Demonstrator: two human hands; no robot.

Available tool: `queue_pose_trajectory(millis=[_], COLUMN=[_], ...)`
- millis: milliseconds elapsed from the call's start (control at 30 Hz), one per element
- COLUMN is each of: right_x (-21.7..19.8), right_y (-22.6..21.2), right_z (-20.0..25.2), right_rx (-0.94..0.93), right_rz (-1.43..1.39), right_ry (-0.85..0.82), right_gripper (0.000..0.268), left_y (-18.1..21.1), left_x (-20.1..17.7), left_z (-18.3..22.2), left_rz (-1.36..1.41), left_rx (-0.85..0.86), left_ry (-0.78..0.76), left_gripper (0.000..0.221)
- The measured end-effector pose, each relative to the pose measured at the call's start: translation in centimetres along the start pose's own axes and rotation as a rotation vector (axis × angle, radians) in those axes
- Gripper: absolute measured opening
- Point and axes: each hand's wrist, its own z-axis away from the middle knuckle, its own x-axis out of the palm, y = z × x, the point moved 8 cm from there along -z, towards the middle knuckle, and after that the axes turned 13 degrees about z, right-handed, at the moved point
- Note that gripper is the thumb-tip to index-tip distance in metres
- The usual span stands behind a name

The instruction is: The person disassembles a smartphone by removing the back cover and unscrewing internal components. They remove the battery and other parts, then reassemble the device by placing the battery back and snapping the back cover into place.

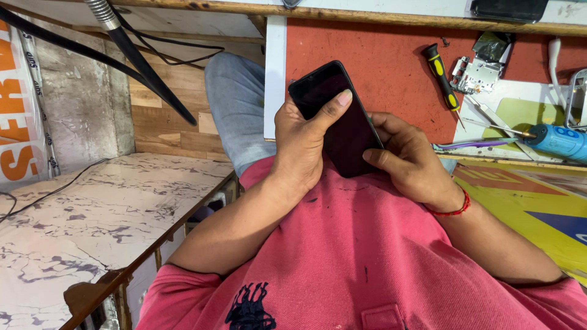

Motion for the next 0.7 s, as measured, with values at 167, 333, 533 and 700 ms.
queue_pose_trajectory(millis=[167, 333, 533, 700], right_x=[-0.2, 0.1, 0.5, 0.5], right_y=[-0.7, -3.4, -3.8, -3.2], right_z=[0.2, 0.8, 0.2, 0.3], right_rx=[-0.057, -0.046, 0.006, 0.001], right_rz=[-0.221, -0.568, -0.742, -0.791], right_ry=[0.016, -0.017, -0.024, -0.114], right_gripper=[0.051, 0.069, 0.072, 0.072], left_y=[0.7, 1.7, 2.2, 2.2], left_x=[1.1, 0.9, 0.5, 1.0], left_z=[-0.1, -0.4, -0.4, 0.0], left_rz=[0.070, 0.051, 0.028, -0.001], left_rx=[-0.076, -0.223, -0.269, -0.239], left_ry=[-0.136, -0.181, -0.189, -0.262], left_gripper=[0.019, 0.025, 0.029, 0.035])
